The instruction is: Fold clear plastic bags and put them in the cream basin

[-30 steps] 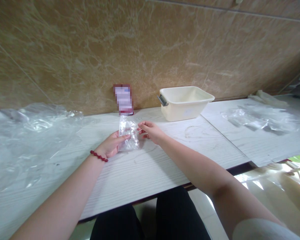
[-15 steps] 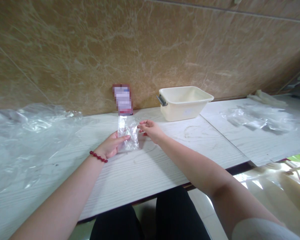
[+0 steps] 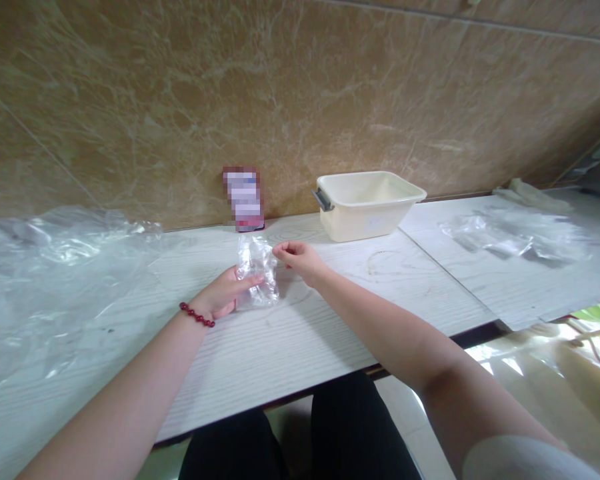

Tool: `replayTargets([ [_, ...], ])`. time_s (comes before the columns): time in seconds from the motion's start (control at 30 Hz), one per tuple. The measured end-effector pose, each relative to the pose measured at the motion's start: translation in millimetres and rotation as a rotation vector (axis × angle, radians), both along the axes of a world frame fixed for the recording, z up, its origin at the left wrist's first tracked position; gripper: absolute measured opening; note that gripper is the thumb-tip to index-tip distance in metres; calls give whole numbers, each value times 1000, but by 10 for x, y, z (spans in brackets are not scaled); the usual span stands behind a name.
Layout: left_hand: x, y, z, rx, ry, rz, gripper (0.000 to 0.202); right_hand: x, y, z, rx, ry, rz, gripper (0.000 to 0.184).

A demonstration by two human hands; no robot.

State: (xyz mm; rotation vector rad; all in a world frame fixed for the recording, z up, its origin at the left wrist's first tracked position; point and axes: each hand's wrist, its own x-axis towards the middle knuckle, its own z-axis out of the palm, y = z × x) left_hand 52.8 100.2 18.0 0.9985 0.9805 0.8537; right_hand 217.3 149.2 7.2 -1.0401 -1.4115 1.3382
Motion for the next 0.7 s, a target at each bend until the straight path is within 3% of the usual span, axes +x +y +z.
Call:
replayTargets([
  [0.2,30,-15,-6,22,30,1,35,1,-14,6,-27,-41,-18,21],
  [0.43,78,-30,-12,60,54,-15,37,-25,-25,-7,-18,88,49,22],
  [0.6,86,-18,-19,83,25,31,39,-26,-29,33,-272,271,52,34],
  [0.7,95,-15,-19,88,4,38,41,-21,-69,62,-369,213,192,40],
])
